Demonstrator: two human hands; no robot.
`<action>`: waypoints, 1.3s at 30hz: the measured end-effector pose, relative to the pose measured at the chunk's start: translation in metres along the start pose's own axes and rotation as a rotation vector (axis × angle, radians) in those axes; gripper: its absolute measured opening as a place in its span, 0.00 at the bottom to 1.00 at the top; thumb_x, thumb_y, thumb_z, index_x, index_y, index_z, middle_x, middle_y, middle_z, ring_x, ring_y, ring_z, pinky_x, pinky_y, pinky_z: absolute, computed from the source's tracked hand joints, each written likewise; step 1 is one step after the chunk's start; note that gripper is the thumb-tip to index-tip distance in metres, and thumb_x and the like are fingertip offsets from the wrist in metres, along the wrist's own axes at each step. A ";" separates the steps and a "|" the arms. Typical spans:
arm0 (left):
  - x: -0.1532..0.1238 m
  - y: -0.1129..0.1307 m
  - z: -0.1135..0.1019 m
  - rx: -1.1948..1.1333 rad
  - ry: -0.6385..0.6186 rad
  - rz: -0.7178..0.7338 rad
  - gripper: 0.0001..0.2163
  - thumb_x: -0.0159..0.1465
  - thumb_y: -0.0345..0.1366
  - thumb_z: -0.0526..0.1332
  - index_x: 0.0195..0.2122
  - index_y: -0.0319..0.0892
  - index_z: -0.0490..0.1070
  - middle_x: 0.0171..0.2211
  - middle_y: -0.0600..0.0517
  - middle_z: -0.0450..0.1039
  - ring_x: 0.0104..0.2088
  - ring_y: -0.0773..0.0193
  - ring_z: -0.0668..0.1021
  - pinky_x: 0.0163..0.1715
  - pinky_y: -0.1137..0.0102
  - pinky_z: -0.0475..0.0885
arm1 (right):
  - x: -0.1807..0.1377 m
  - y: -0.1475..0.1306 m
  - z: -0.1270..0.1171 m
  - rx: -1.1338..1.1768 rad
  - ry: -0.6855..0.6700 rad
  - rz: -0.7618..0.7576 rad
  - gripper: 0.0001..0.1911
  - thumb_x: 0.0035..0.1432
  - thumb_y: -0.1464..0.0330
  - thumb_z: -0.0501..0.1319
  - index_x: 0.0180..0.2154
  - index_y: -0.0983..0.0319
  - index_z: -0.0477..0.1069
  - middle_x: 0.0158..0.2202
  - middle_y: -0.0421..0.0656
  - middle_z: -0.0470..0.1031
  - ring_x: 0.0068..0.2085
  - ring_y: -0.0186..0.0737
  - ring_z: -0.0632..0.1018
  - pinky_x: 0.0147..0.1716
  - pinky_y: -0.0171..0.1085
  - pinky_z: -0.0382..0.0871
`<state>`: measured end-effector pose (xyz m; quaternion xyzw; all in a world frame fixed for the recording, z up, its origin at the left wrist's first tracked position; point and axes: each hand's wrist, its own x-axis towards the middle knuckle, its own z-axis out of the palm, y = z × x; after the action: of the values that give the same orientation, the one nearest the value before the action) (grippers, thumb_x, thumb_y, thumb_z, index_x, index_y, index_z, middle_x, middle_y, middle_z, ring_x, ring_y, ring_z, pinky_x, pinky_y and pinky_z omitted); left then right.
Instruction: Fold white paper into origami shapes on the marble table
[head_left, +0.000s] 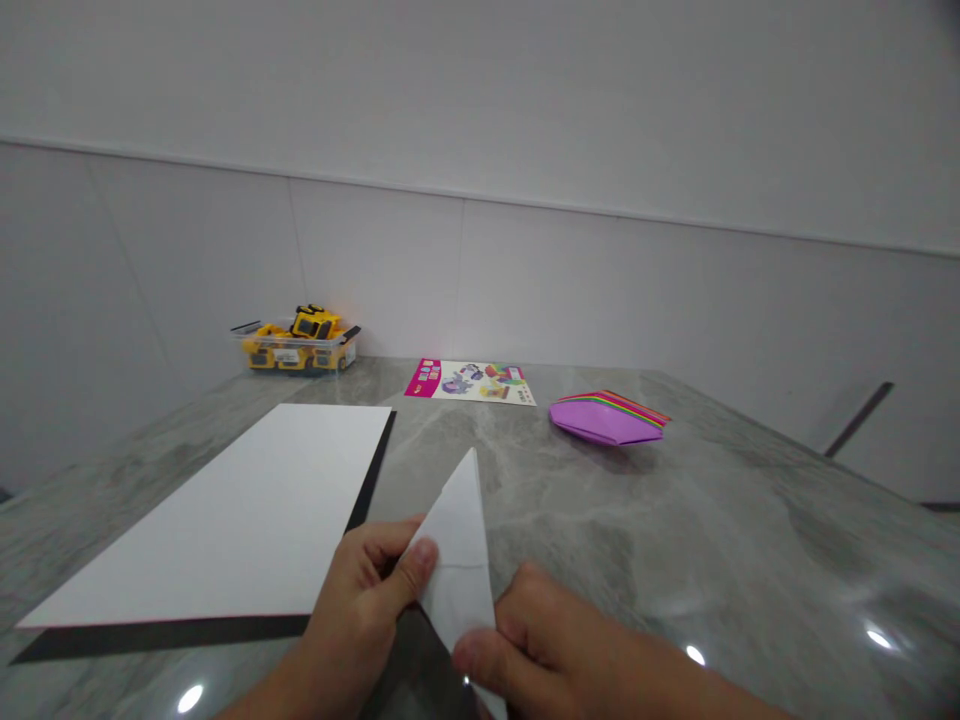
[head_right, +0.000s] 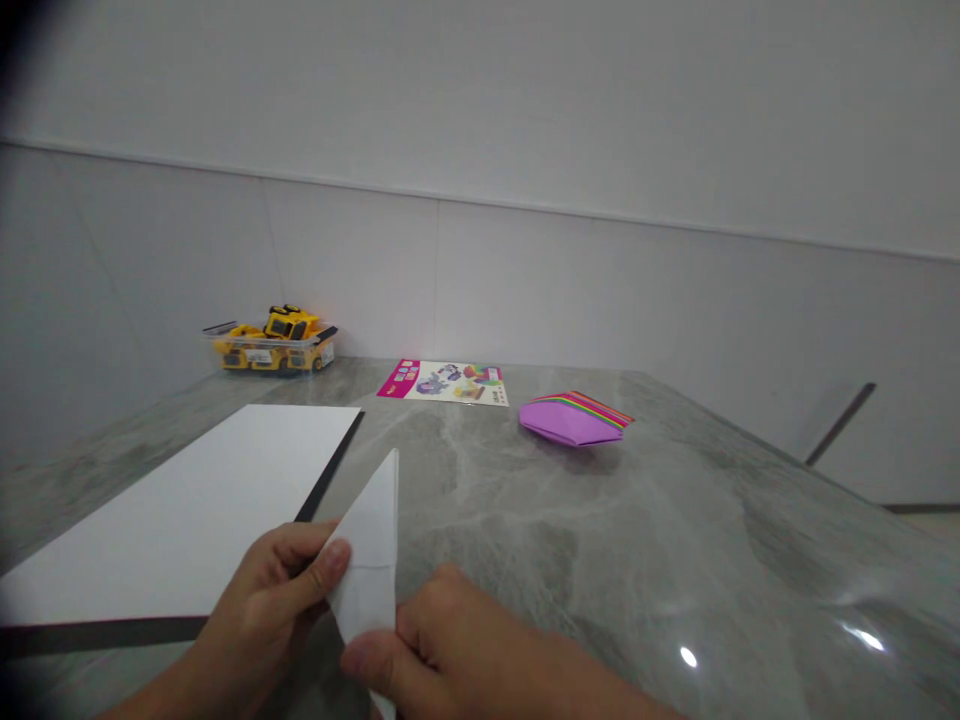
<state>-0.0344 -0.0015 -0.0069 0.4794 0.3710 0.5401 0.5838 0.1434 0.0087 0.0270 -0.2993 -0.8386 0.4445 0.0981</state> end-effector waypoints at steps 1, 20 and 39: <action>0.000 0.001 0.000 -0.005 0.027 -0.001 0.13 0.54 0.41 0.66 0.20 0.36 0.74 0.21 0.52 0.68 0.22 0.69 0.66 0.22 0.75 0.58 | 0.000 0.000 0.001 0.000 -0.014 0.016 0.20 0.63 0.68 0.48 0.20 0.65 0.64 0.18 0.35 0.62 0.18 0.24 0.62 0.19 0.25 0.55; 0.004 0.001 0.004 -0.258 0.213 -0.187 0.16 0.45 0.44 0.71 0.17 0.36 0.72 0.15 0.54 0.67 0.17 0.70 0.67 0.18 0.75 0.63 | 0.000 0.008 0.003 -0.176 0.222 -0.267 0.14 0.58 0.70 0.50 0.21 0.63 0.63 0.17 0.36 0.60 0.20 0.27 0.61 0.23 0.28 0.58; 0.008 -0.002 -0.008 0.216 0.172 -0.013 0.18 0.56 0.48 0.61 0.19 0.38 0.69 0.16 0.53 0.65 0.19 0.66 0.68 0.20 0.72 0.63 | 0.005 0.009 0.007 -0.109 0.230 0.017 0.24 0.58 0.65 0.56 0.14 0.64 0.53 0.13 0.33 0.46 0.15 0.23 0.52 0.15 0.29 0.42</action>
<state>-0.0409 0.0081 -0.0099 0.4890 0.4789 0.5323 0.4982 0.1401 0.0104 0.0156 -0.3605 -0.8421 0.3618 0.1733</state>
